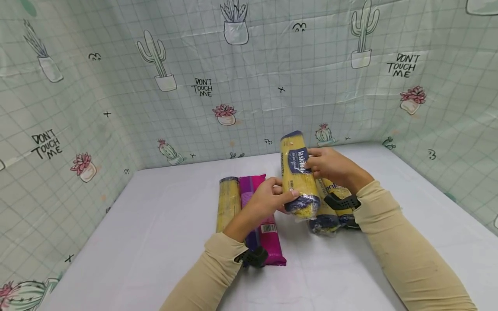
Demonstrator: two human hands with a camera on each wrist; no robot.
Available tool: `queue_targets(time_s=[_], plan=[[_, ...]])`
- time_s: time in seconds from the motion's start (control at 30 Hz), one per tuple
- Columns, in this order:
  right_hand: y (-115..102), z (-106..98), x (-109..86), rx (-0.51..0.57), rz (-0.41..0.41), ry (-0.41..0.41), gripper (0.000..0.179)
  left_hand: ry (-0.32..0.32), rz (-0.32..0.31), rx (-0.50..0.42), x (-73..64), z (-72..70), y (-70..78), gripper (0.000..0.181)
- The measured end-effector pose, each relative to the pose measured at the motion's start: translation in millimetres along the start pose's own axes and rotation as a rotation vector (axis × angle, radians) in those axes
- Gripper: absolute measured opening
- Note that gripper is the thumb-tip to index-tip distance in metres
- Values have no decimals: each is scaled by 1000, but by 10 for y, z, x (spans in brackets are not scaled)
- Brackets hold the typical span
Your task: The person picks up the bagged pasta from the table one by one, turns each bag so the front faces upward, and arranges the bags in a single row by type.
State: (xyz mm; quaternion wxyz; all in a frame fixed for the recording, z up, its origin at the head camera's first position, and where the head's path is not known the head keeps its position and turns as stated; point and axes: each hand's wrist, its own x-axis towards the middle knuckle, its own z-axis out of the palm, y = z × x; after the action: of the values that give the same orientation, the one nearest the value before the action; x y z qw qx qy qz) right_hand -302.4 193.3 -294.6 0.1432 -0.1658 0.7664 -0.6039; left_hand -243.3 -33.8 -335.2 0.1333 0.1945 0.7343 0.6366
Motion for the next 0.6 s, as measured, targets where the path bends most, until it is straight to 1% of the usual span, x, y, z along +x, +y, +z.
queue_targets(time_s=[0.17,0.27,0.37,0.5,0.6], plan=[[21,-21,33,-12,2,-57,67,-7,-4,19,-6,23,-16,43],[36,-25,60,-20,16,-84,69,-6,-19,29,2,30,-24,45],[69,-27,86,-25,26,-100,68,2,-43,53,2,33,-25,45],[133,-24,104,-16,54,-108,67,2,-86,111,-2,31,-30,45],[177,-17,98,-14,70,-119,70,-24,-109,122,0,24,-48,45]])
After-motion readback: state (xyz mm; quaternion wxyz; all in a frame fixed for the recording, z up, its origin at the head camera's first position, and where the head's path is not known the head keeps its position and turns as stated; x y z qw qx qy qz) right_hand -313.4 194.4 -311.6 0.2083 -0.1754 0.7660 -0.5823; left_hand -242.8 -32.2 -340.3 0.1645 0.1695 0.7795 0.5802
